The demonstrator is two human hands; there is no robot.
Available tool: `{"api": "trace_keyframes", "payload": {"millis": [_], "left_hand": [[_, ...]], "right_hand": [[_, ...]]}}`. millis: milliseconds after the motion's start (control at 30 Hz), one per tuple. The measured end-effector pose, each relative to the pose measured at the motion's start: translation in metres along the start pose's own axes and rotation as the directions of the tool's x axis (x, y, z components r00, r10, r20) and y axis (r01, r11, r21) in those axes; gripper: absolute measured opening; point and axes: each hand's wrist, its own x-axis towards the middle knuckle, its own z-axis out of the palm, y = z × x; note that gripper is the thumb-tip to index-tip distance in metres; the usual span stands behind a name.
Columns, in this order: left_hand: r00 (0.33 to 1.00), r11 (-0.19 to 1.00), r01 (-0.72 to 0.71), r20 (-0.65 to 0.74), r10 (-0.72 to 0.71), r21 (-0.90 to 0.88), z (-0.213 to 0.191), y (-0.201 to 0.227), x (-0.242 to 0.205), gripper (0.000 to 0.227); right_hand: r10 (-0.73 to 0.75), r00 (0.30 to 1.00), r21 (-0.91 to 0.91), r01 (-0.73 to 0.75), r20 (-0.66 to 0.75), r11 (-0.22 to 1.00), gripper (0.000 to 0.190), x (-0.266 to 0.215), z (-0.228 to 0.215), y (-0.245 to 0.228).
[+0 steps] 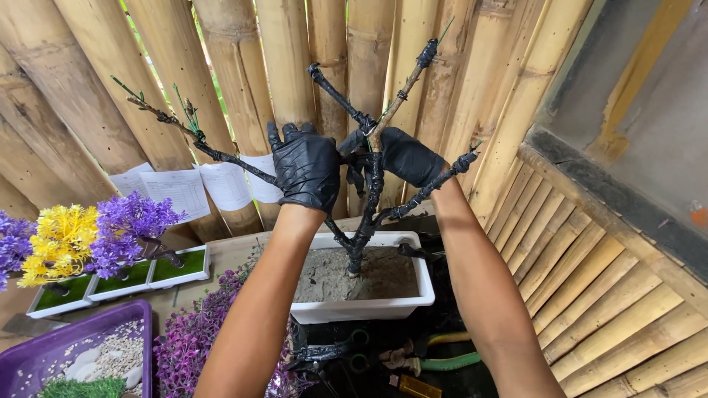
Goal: The person wraps black wire around the branches of a small bonsai tree to shape them. They use their gloved hands to twist and secure the wire along the branches, then use pliers to cut the excess wire.
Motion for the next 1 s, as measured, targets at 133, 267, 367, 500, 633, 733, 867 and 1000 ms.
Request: {"api": "trace_keyframes", "payload": {"millis": [133,267,367,500,633,733,867,1000], "left_hand": [[1.000,1.000,-0.007,-0.004,0.007,0.025,-0.003,0.002,-0.001,0.024],[0.992,0.995,0.100,-0.075,-0.102,-0.032,-0.001,0.009,-0.001,0.024],[0.987,0.990,0.119,-0.097,-0.127,-0.082,-0.009,0.011,-0.002,0.022],[0.996,0.996,-0.080,0.045,0.079,0.034,0.005,-0.012,-0.001,0.018],[0.993,0.986,-0.041,-0.118,0.022,-0.163,-0.046,-0.003,-0.008,0.018],[0.990,0.944,0.009,-0.128,-0.053,-0.329,-0.059,-0.011,-0.013,0.031],[0.969,0.891,0.049,-0.197,-0.152,-0.451,-0.080,-0.025,-0.026,0.034],[0.981,0.802,0.116,-0.057,-0.183,-0.586,-0.122,-0.026,-0.036,0.052]], "right_hand": [[0.017,1.000,-0.026,-0.017,0.001,1.000,0.032,-0.001,-0.005,0.002],[0.036,0.999,-0.063,-0.036,0.007,0.997,0.032,-0.002,-0.007,0.001],[0.046,0.999,-0.085,-0.045,0.007,0.995,0.032,-0.001,-0.005,-0.001],[0.061,0.998,-0.120,-0.060,0.004,0.991,0.033,-0.002,-0.002,-0.004],[0.072,0.997,-0.144,-0.071,0.001,0.987,0.033,-0.004,-0.002,-0.005],[0.092,0.996,-0.166,-0.091,0.002,0.982,0.033,-0.011,-0.003,-0.004],[0.149,0.989,-0.229,-0.143,0.012,0.963,0.023,-0.010,-0.019,0.005],[0.246,0.969,-0.255,-0.230,0.032,0.939,0.008,-0.018,-0.044,-0.007]]}}
